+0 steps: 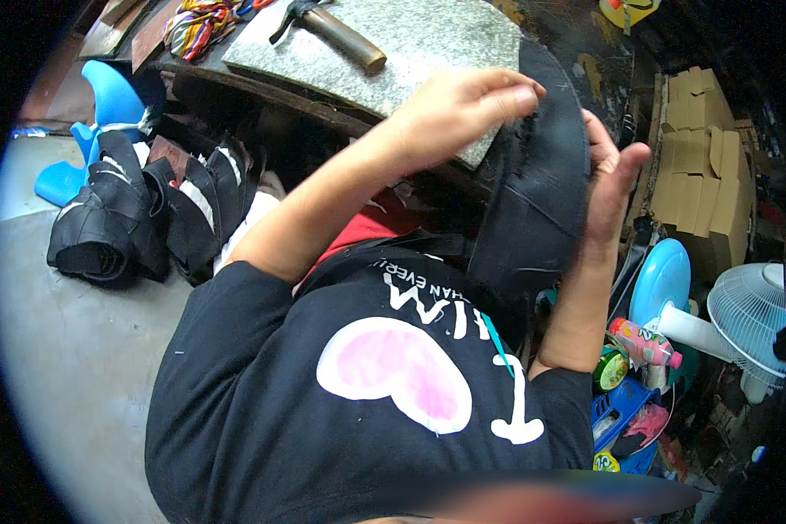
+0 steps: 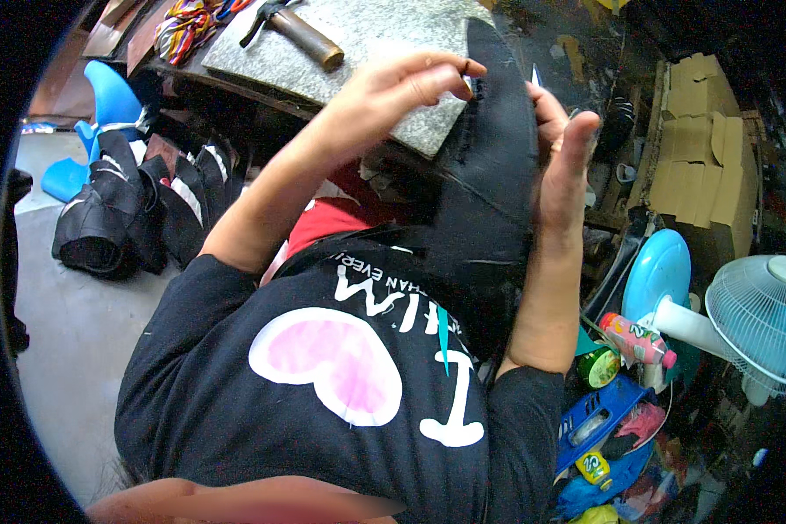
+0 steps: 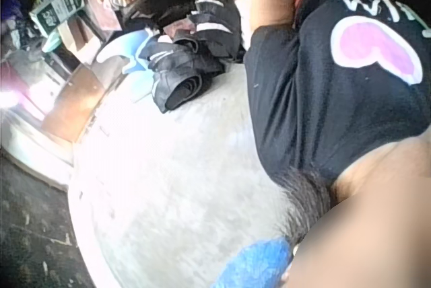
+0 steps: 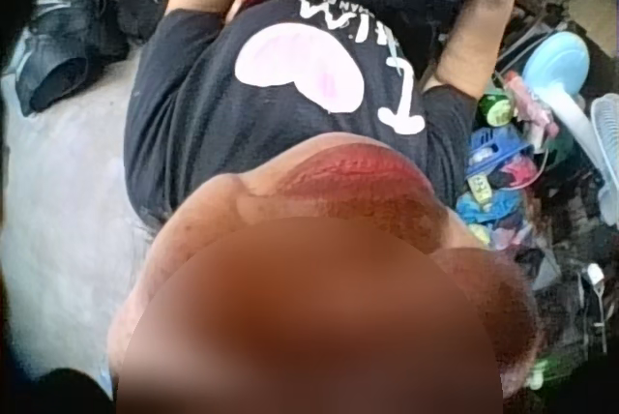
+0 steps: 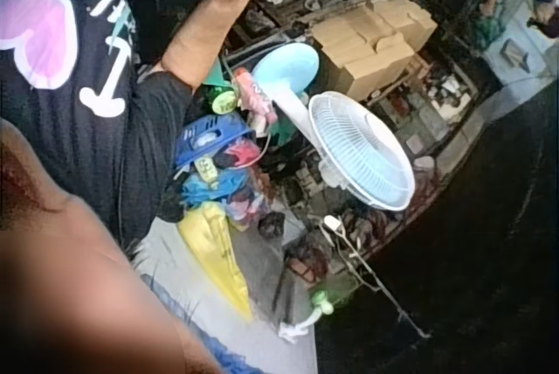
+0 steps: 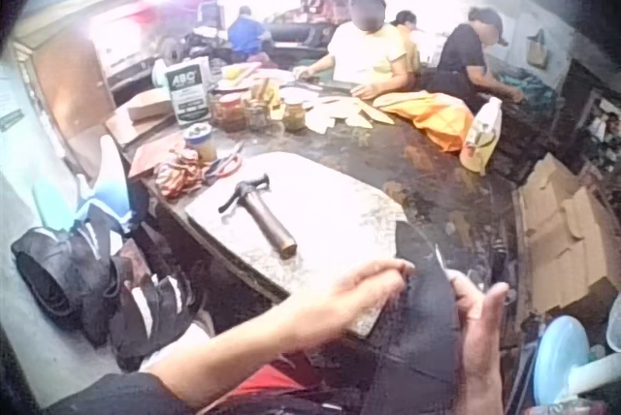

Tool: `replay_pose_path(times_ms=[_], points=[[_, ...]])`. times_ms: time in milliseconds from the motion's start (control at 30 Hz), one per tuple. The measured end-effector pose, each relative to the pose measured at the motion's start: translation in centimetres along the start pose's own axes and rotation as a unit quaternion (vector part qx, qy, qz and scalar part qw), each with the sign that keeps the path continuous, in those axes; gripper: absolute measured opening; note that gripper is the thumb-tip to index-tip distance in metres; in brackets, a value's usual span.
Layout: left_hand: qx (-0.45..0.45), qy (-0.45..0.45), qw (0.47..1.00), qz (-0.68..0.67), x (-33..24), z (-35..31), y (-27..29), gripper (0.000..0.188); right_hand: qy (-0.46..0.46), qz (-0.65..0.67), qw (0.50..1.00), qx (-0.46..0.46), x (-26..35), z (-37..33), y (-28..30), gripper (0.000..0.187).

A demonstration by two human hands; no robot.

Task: The person wipes a workbench with a cloth, then uses scissors to trim excess material from the edge of a black shoe upper. They repeatedly cut along the seam and inspect the trimmed edge by hand.

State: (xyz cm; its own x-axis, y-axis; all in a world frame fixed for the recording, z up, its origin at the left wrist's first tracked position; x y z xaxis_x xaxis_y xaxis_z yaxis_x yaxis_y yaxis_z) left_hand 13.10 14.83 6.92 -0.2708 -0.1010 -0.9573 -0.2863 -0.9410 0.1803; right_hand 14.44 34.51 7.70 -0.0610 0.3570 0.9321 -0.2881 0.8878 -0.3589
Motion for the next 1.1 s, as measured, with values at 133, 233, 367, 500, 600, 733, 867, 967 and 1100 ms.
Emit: replay_pose_path(times_ms=[133,233,367,500,600,733,867,967,1100], points=[[-0.064,-0.144,0.974,0.162,-3.2,-1.6,-2.3,0.058,0.085,-0.196,0.976,-0.033,2.4,0.2,-0.4,0.038],[-0.068,-0.055,0.996,0.027,-3.1,-1.3,-2.4,0.056,-0.001,0.07,0.992,-0.107,2.1,0.7,0.0,0.026],[-0.074,-0.073,0.992,0.066,-2.5,-1.1,-2.3,0.044,0.024,0.171,0.978,-0.119,0.3,0.3,-0.2,0.026],[-0.066,-0.012,0.996,0.053,-1.4,-1.1,-2.1,0.026,0.03,0.213,0.971,-0.107,-0.9,0.2,-0.2,0.028],[-0.057,-0.008,0.997,0.049,-0.9,-0.8,-2.0,0.023,0.01,0.203,0.971,-0.123,-1.3,0.6,-0.2,0.028],[-0.091,-0.046,0.978,0.182,-1.2,-0.3,-1.5,0.021,0.025,0.139,0.984,-0.106,-1.2,1.0,-0.5,0.028],[-0.115,-0.123,0.943,0.286,-1.9,0.3,-1.3,0.02,0.023,0.101,0.99,-0.095,-1.3,0.9,-0.8,0.03],[-0.101,-0.155,0.895,0.407,-2.0,0.7,-1.4,0.017,0.023,0.073,0.992,-0.102,-1.6,1.2,-0.9,0.035],[-0.08,-0.164,0.872,0.454,-1.7,0.5,-1.5,0.013,0.003,0.084,0.993,-0.088,-2.0,1.5,-0.9,0.03]])
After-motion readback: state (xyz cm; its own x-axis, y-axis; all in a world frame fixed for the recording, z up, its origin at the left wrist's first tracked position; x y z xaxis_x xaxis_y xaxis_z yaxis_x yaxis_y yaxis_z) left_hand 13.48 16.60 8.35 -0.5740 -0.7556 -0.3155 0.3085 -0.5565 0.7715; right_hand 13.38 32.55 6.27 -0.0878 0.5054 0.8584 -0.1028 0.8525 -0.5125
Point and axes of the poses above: each hand's wrist, its own z-axis towards the middle knuckle, its own y-axis out of the back of the hand, x = y × z, the point moved 2 cm from there along z, towards the middle knuckle, and after that the axes turned 5 degrees about z, right-handed, at the moved point
